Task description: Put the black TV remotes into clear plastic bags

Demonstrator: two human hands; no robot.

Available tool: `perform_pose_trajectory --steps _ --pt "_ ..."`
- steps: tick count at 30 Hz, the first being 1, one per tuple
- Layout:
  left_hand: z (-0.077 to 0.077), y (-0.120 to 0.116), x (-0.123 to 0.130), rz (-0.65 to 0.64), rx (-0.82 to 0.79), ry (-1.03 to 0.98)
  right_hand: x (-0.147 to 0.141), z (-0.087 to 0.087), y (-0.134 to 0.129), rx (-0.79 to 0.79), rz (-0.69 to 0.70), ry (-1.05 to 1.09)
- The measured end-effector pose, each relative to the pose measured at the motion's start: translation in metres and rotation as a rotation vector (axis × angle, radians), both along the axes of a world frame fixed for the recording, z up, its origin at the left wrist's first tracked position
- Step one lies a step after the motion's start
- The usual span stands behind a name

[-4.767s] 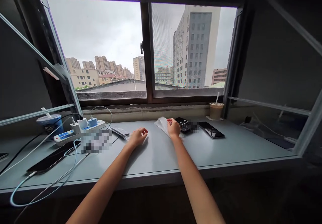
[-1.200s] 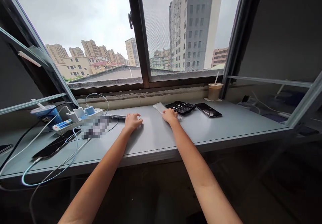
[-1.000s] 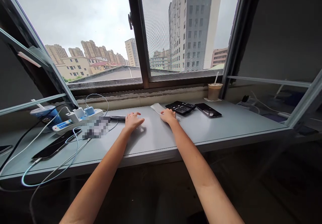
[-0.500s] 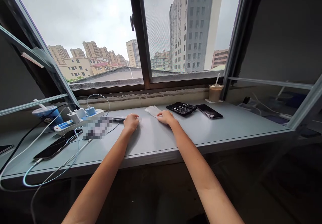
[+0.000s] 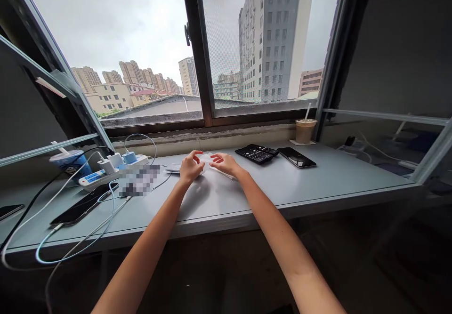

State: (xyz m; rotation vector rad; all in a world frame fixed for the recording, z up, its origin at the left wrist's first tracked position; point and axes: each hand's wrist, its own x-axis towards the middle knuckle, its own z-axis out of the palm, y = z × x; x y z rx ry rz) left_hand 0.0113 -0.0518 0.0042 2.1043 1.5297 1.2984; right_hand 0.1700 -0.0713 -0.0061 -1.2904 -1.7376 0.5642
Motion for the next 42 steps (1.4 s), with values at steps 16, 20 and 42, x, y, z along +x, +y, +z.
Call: perform_pose_trajectory --steps 16,20,42 --pt "0.007 -0.006 0.005 -0.427 -0.15 -0.727 -0.014 -0.002 0.0 -0.168 0.26 0.279" --pt "0.008 -0.007 0.007 -0.502 -0.195 -0.759 -0.022 -0.003 -0.001 -0.226 0.254 0.374" --pt "-0.009 0.001 0.002 -0.099 0.019 0.455 -0.001 0.009 0.005 -0.063 -0.21 0.667"
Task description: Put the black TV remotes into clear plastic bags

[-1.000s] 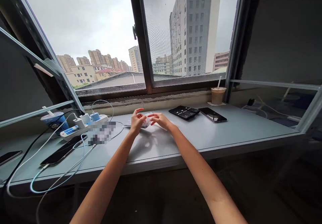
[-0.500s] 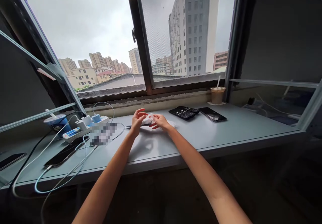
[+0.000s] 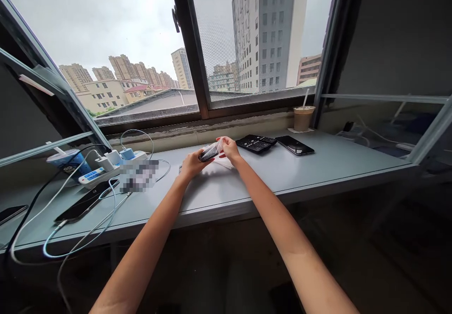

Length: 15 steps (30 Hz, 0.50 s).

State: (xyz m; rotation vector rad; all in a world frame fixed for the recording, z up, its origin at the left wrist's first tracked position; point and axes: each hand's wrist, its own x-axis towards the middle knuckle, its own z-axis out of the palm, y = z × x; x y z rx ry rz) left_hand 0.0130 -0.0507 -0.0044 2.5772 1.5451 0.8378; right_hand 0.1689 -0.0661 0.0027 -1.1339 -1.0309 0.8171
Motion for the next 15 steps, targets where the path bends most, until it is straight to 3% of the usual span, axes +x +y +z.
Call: perform_pose_trajectory --steps 5,11,15 --pt "0.001 0.002 -0.003 0.117 -0.038 0.056 0.01 -0.005 0.004 -0.01 -0.13 -0.06" --pt "0.001 0.001 -0.006 0.127 -0.058 0.037 0.019 -0.013 0.008 0.007 -0.356 -0.363" --pt "0.001 0.0 -0.005 0.115 -0.031 0.006 0.016 -0.015 0.007 -0.006 -0.222 -0.405"
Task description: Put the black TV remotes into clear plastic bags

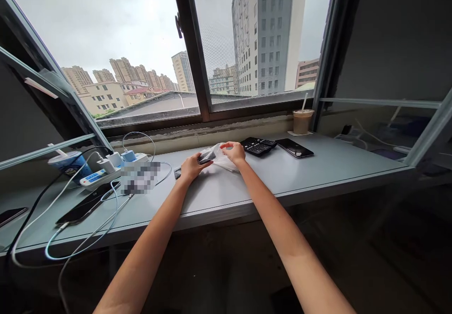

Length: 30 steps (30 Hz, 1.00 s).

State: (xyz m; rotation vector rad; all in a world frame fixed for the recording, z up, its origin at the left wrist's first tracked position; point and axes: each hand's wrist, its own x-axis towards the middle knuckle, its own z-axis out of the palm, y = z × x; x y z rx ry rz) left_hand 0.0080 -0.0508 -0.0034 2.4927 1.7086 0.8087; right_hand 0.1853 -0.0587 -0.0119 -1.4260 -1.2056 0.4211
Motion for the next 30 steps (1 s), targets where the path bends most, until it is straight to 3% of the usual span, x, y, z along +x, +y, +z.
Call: perform_pose_trajectory --steps 4,13,19,22,30 --pt "0.0 -0.002 0.002 -0.036 -0.001 0.012 -0.003 0.001 -0.004 -0.053 0.068 0.021" --pt "-0.004 0.003 0.003 -0.066 0.034 0.007 0.001 0.003 -0.001 -0.226 -0.163 -0.099" --pt "-0.004 0.005 0.001 -0.005 0.036 -0.02 -0.008 0.01 -0.003 -0.136 0.168 0.271" --pt "-0.002 0.005 -0.002 0.061 0.05 -0.068 -0.012 0.015 -0.009 -0.12 0.246 0.432" --pt "0.0 0.003 0.0 0.022 0.095 -0.08 -0.01 0.009 -0.009 -0.103 0.306 0.322"
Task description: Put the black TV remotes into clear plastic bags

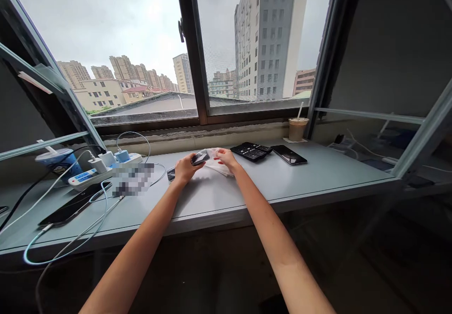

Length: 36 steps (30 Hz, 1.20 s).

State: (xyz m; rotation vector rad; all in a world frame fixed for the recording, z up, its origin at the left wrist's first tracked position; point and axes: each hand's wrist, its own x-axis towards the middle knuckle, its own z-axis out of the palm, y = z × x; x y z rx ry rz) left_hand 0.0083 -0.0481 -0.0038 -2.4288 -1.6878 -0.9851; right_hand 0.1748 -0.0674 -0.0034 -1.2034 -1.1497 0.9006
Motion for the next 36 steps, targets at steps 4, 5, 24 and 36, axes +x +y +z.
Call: perform_pose_trajectory --steps 4,5,24,36 --pt "-0.0001 0.0001 0.0006 -0.03 -0.023 0.026 0.0009 -0.003 0.0021 0.078 0.027 -0.048" --pt "0.0 0.0002 0.0007 -0.038 -0.023 0.036 0.001 -0.0028 0.0023 0.072 0.006 -0.065" --pt "0.0038 -0.0007 -0.0013 -0.037 0.124 0.125 0.0003 0.0063 -0.005 -0.025 0.043 -0.182" --pt "0.0045 0.0032 -0.005 -0.003 0.153 0.147 0.0022 0.0069 -0.0022 0.006 -0.026 -0.101"
